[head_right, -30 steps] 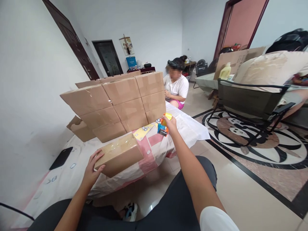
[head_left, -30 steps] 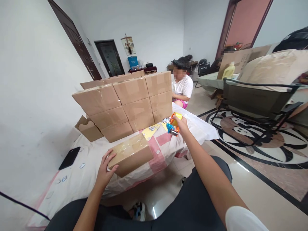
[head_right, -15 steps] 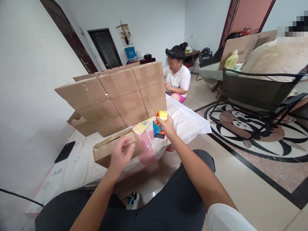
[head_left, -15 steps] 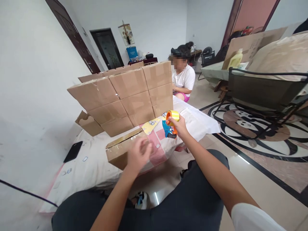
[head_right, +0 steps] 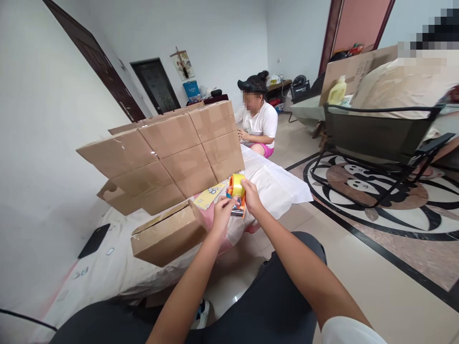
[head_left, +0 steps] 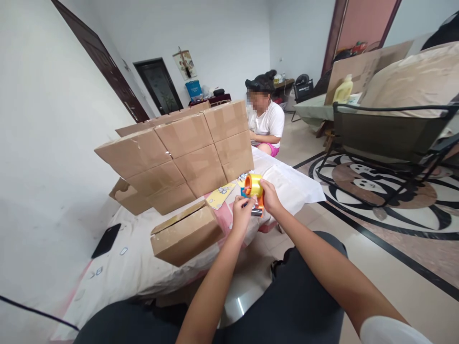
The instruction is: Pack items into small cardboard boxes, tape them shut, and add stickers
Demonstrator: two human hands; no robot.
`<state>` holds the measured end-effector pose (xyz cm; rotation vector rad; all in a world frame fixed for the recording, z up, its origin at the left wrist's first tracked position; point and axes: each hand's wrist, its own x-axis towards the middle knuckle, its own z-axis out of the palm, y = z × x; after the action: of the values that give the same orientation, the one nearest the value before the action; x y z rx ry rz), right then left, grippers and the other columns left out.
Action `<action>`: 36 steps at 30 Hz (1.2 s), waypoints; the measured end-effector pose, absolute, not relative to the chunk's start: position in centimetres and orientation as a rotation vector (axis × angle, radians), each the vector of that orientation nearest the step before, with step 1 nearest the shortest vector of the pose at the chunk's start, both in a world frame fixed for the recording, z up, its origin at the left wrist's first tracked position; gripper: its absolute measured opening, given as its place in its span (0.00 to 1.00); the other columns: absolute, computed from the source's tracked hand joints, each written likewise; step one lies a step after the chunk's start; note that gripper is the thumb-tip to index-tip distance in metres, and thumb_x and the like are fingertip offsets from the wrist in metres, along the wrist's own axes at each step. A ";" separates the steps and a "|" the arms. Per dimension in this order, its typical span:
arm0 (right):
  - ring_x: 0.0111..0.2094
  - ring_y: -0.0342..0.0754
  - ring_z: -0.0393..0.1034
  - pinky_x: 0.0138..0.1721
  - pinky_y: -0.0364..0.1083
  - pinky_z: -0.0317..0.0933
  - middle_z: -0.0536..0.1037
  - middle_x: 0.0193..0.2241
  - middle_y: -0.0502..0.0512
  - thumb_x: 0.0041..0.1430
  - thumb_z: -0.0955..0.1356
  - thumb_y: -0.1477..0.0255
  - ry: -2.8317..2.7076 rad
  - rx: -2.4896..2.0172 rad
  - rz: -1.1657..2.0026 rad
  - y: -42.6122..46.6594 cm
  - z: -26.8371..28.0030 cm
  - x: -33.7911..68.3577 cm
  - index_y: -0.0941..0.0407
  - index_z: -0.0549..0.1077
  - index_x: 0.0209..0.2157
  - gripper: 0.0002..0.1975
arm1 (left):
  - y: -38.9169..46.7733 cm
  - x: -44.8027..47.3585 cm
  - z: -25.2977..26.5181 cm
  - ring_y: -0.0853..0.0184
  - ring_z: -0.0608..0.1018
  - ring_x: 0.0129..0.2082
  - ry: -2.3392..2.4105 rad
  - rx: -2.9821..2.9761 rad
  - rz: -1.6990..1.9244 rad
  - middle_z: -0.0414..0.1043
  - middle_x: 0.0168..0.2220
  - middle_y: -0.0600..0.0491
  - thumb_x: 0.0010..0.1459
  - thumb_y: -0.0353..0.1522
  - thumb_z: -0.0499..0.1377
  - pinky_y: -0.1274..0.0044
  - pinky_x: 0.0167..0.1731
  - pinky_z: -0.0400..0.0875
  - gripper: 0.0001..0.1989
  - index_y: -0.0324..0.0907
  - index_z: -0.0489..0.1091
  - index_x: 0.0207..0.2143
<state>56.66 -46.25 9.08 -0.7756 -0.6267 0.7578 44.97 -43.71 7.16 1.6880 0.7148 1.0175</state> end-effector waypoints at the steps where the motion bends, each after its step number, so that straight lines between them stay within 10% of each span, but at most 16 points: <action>1: 0.27 0.48 0.71 0.31 0.46 0.70 0.76 0.24 0.50 0.51 0.73 0.48 -0.589 -0.798 0.690 -46.3 9.1 56.6 0.55 0.74 0.31 0.23 | -44.0 45.1 7.4 0.66 0.72 0.37 0.700 1.668 1.030 0.65 0.33 0.51 0.59 0.42 0.62 0.74 0.40 0.69 0.16 0.39 0.76 0.26; 11: 0.21 0.42 0.57 0.23 0.44 0.57 0.64 0.18 0.48 0.54 0.67 0.40 -0.794 -0.997 0.329 -47.7 9.6 55.6 0.54 0.65 0.20 0.31 | -46.6 43.4 10.3 0.66 0.71 0.34 0.642 1.527 1.132 0.67 0.31 0.51 0.53 0.45 0.66 0.74 0.37 0.67 0.17 0.40 0.75 0.25; 27: 0.22 0.44 0.69 0.25 0.43 0.66 0.73 0.21 0.46 0.50 0.72 0.54 -0.398 -0.775 0.487 -46.4 10.3 55.4 0.55 0.68 0.28 0.19 | -48.6 38.7 3.4 0.63 0.69 0.31 0.905 1.547 1.056 0.65 0.24 0.52 0.49 0.49 0.67 0.71 0.36 0.64 0.21 0.42 0.73 0.17; 36: 0.23 0.47 0.72 0.25 0.45 0.70 0.76 0.23 0.47 0.50 0.74 0.57 -0.354 -0.712 0.714 -46.5 9.9 53.7 0.55 0.73 0.32 0.17 | -47.8 39.6 2.7 0.66 0.64 0.25 0.938 1.537 1.165 0.59 0.21 0.54 0.47 0.59 0.64 0.72 0.31 0.60 0.33 0.45 0.53 0.14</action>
<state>53.69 -46.52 9.89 -0.7122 -0.3538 0.7139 39.59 -47.81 2.72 1.5365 0.9379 1.1647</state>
